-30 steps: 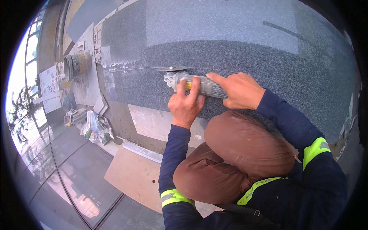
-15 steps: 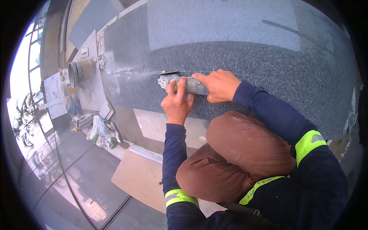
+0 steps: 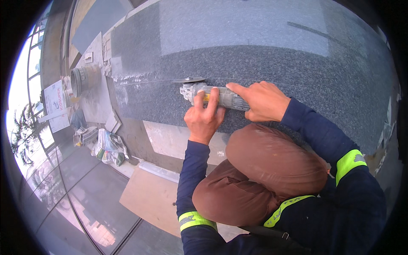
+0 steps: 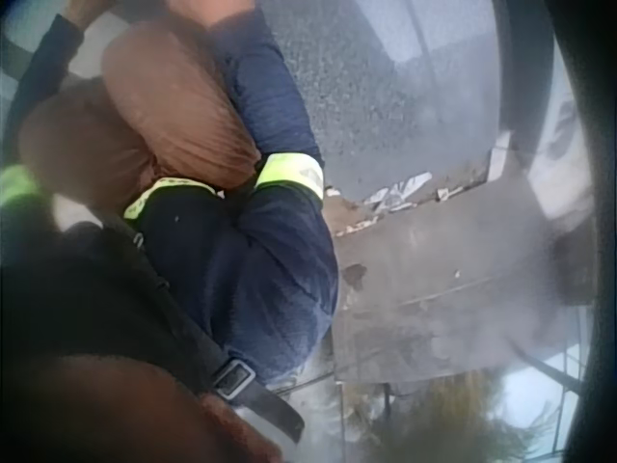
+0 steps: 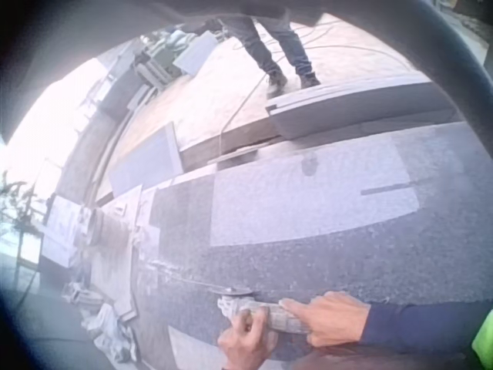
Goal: The person receives an angle grinder and cuts a large stone slab on the floor. They make two separate cuts along the slab surface while kneeling.
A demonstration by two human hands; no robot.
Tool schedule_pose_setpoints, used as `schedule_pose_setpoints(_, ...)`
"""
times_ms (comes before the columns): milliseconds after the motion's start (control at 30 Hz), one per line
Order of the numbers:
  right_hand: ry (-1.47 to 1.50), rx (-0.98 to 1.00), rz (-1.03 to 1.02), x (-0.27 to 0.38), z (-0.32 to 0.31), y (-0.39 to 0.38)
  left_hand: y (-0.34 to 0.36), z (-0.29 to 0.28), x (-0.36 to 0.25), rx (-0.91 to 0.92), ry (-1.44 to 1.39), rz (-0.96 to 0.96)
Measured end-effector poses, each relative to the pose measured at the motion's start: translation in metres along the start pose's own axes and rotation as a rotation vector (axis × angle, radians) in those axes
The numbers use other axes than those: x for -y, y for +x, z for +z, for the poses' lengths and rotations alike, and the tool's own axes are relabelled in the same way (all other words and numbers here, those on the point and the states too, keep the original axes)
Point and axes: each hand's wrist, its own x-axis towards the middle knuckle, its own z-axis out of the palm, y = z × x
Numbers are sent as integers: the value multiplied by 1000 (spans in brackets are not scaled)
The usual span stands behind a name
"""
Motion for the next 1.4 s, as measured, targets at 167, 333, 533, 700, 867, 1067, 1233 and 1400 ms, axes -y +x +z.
schedule_pose_setpoints(167,-13,-37,-12,-5,1,-8,1,2,-4,-18,6,53)
schedule_pose_setpoints(333,-21,-33,-2,-7,3,-7,0,2,-7,-8,-19,2)
schedule_pose_setpoints(533,11,-31,-35,2,9,19,-5,7,15,13,7,-55)
schedule_pose_setpoints(700,3,-52,-61,2,22,48,-3,12,34,41,15,-84)
schedule_pose_setpoints(867,-8,-39,-57,0,22,40,-5,10,28,50,23,-73)
schedule_pose_setpoints(1067,-10,-21,-22,1,6,11,-3,2,9,28,-19,-40)
schedule_pose_setpoints(1233,-5,-21,-26,3,8,17,-4,3,13,27,-20,-68)
schedule_pose_setpoints(1400,10,-33,-44,5,18,38,-5,5,26,83,-27,-110)
